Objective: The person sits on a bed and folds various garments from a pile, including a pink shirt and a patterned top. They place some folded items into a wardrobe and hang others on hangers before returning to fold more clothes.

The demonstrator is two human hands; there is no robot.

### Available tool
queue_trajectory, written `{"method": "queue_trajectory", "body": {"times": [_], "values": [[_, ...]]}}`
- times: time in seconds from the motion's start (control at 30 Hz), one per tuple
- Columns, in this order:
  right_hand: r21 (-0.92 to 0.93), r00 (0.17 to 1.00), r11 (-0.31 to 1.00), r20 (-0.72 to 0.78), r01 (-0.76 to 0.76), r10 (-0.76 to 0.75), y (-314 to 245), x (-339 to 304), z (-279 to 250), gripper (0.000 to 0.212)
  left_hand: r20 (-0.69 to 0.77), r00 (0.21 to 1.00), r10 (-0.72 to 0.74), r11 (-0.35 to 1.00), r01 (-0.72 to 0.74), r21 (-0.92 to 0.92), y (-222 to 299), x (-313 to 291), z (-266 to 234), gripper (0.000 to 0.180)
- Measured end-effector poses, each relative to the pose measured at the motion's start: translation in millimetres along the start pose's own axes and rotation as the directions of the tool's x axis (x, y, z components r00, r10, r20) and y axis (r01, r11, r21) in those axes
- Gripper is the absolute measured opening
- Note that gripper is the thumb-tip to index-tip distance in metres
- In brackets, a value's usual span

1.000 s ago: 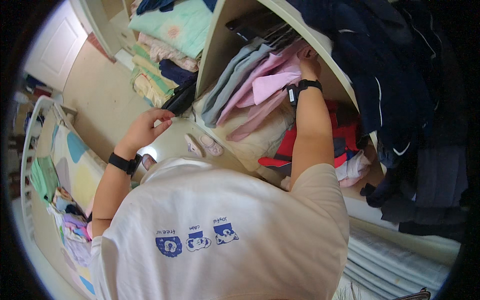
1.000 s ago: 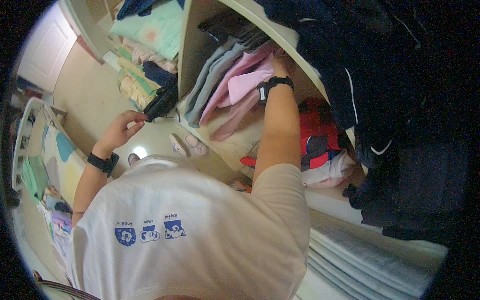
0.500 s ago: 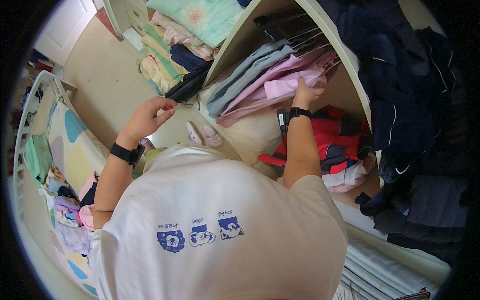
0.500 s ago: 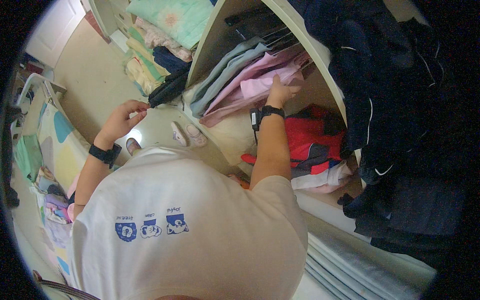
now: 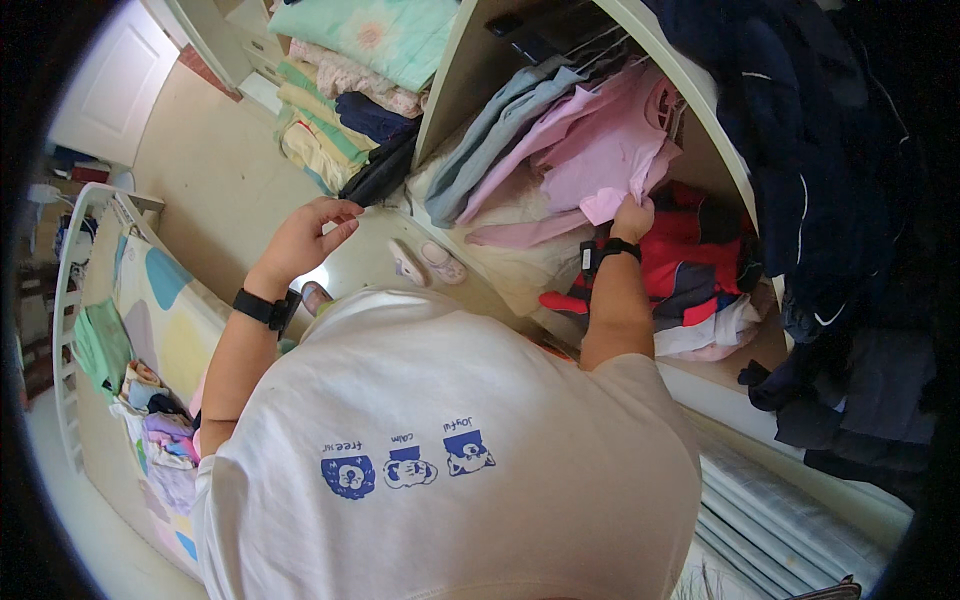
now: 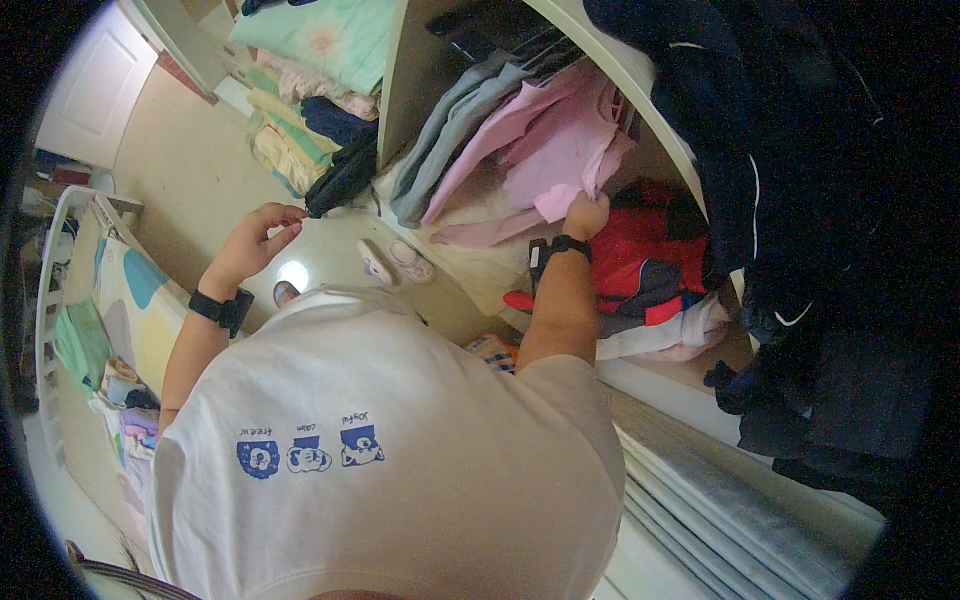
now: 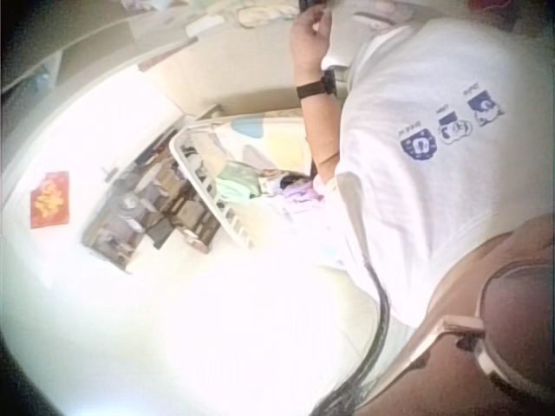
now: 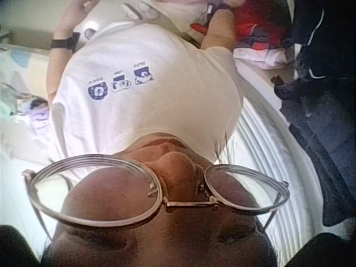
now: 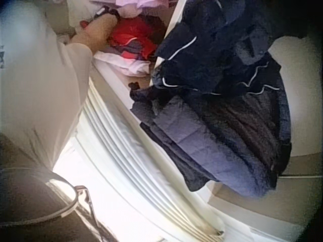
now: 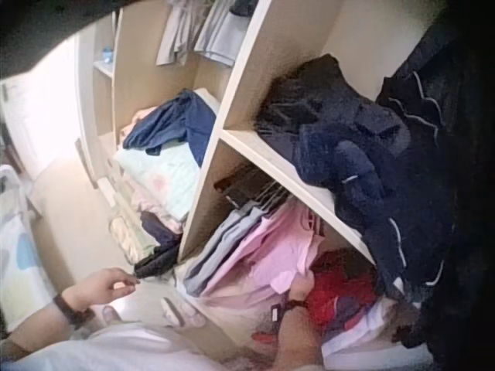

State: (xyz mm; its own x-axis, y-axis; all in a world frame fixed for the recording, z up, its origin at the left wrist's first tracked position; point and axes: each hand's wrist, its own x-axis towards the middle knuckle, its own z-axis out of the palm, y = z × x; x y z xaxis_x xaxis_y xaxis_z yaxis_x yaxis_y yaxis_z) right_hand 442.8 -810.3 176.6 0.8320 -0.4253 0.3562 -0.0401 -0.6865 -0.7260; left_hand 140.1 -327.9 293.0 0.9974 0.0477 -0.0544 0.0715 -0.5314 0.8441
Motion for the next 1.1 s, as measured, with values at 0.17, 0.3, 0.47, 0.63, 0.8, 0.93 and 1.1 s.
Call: {"method": "queue_trajectory", "body": {"times": [0.17,0.3,0.47,0.63,0.8,0.93,1.1], "values": [[-0.078,0.949,0.997,0.315,0.005,0.020,-15.4,-31.9,-3.6,0.038,0.018,0.999,0.030,0.999,-0.030,0.027,5.0,7.2,-0.9,0.022],[0.024,0.968,1.000,0.251,-0.016,0.010,-28.1,-68.2,-7.2,0.039,0.025,0.999,0.029,1.000,-0.029,0.009,4.2,8.7,3.5,0.022],[-0.084,0.997,0.994,0.026,-0.075,0.078,-36.5,-98.6,-26.0,0.040,0.051,0.999,-0.017,1.000,0.017,-0.003,3.7,10.3,3.4,0.023],[0.070,0.991,0.988,-0.033,0.135,-0.133,-53.4,-103.1,-49.2,0.044,0.082,0.997,0.003,0.999,-0.006,0.045,6.5,15.3,1.3,0.022],[0.408,0.998,0.912,-0.041,-0.030,0.052,-79.4,-113.6,-60.6,0.038,0.084,0.996,0.033,0.998,-0.037,0.044,7.1,20.6,5.1,0.024],[0.126,0.967,0.990,0.252,-0.056,0.023,-79.6,-110.7,-58.6,0.040,0.104,0.994,0.040,0.999,-0.040,0.000,7.1,24.9,8.3,0.024],[-0.051,0.926,0.993,0.369,0.109,-0.082,-62.7,-114.3,-23.9,0.050,0.153,0.988,-0.025,0.999,0.021,0.030,10.2,24.9,7.0,0.021]]}}
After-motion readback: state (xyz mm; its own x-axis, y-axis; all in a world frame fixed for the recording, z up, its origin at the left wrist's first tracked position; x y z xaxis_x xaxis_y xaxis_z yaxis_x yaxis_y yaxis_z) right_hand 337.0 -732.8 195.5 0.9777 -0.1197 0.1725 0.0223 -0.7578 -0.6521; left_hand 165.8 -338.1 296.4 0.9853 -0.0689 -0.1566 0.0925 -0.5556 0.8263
